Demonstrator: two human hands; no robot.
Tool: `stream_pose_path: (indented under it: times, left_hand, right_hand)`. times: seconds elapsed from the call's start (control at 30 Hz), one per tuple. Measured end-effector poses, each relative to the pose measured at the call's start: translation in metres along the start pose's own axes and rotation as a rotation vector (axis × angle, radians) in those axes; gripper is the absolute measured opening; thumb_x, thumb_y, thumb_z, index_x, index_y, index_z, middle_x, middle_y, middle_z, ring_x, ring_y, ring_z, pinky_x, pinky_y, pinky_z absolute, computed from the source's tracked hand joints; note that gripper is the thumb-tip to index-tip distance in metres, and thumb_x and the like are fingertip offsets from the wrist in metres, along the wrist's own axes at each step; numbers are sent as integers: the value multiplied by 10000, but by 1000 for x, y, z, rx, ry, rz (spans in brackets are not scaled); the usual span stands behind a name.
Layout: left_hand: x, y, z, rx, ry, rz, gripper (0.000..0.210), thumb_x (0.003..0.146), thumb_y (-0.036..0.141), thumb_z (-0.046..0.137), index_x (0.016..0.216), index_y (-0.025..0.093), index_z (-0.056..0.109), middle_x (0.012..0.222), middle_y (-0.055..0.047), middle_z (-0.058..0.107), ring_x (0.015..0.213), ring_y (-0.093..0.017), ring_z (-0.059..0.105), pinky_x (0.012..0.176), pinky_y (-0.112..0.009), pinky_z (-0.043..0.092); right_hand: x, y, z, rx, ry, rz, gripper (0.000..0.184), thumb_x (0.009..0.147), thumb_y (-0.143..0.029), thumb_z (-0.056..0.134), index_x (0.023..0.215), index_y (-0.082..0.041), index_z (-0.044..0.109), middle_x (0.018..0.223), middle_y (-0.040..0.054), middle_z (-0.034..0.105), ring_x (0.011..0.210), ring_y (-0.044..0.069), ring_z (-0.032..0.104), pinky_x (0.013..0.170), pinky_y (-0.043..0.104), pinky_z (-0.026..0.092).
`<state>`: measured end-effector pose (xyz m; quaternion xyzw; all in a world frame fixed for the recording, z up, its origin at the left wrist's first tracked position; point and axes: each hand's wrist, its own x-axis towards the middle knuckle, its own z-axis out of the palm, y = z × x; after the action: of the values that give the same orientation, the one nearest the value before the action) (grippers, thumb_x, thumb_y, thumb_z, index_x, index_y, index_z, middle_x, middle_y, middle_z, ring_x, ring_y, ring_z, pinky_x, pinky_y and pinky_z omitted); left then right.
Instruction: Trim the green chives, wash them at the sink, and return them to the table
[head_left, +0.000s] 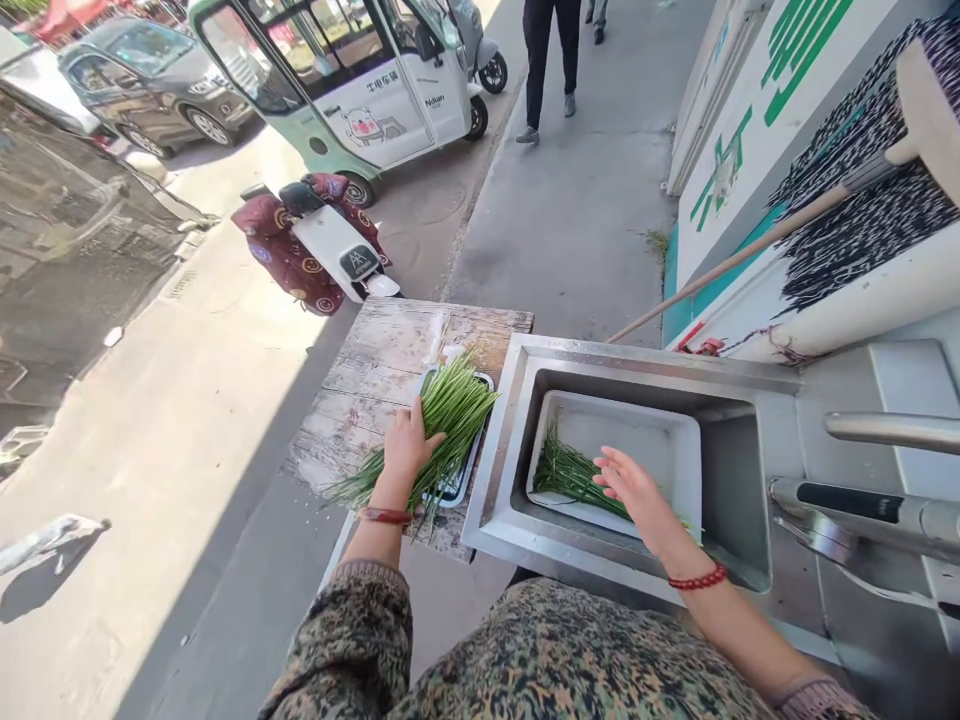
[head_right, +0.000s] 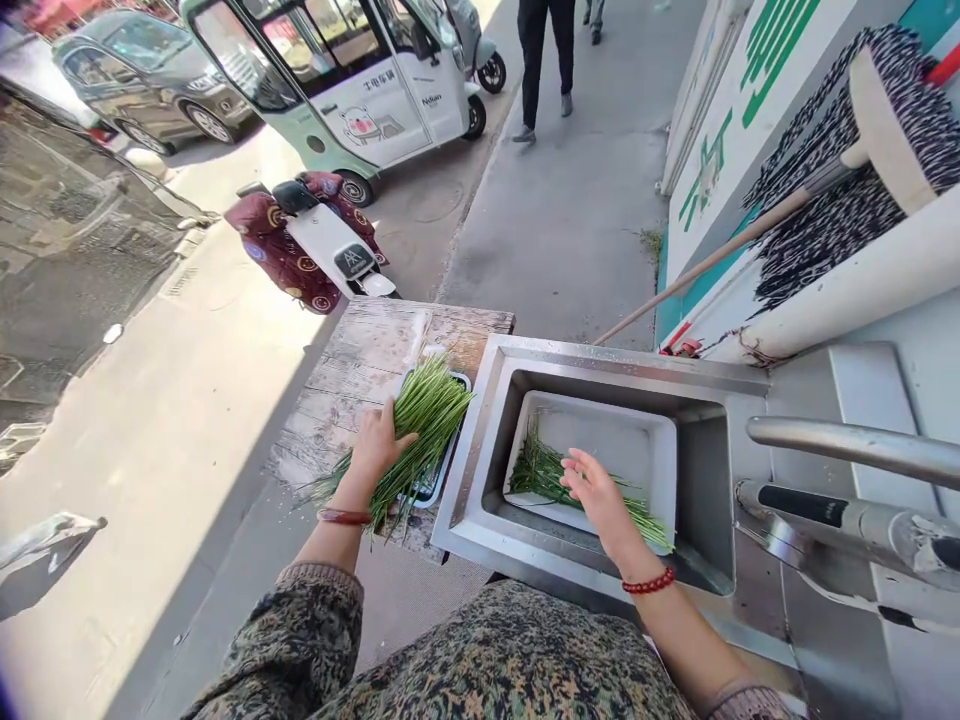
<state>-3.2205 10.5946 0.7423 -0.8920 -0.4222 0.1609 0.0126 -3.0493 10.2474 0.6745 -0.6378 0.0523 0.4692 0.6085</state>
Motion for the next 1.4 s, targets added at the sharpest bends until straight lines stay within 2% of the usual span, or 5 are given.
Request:
stream_pose_path:
  times: [0.17,0.47,0.8,1.0,1.4]
  left_hand:
    - [10,3,51,-55,28,-3,862,864,425,584,1532,38,202,1515,-284,372,1363,-399,406,1088,-525,342]
    - [19,21,29,-387,389,154,720,836,529,623,1451,287,338,1367,-64,582,1277,-304,528,1067,-544,429]
    - [-18,193,81,-755,-328,739,591,877,268,578,1437,213,395,1249,-122,619,995,-214,670,948,-433,536]
    - [-37,200,126,-741,-609,718,590,869,262,590,1433,181,437,1204,-147,642,901,-218,690,858,-411,564]
    - [15,213,136,-648,-343,678,508,901,274,552,1380,122,482,1268,-185,597,1131,-287,621,1007,-454,492]
  right_hand:
    - [16,22,-17,14,109,18,590,723,-561,754,1230,-278,644,1247,86,676,963,240,691,774,347,527]
    - [61,57,-125,-520,346,-30,455,833,-471,603,1193,-200,669,1153,120,717,1058,257,665,964,413,474]
    - [102,107,-109,-1106,-24,146,1088,514,-290,915,1483,-180,433,1595,182,323,1489,397,224,1205,490,152]
    - [96,110,-99,-1313,-206,215,694,803,-347,716,1435,-162,497,1353,202,608,1209,348,600,1003,448,437]
    - [126,41,-111,-1452,-179,-423,684,891,-306,648,1517,-313,372,1529,102,450,1421,315,361,1169,509,223]
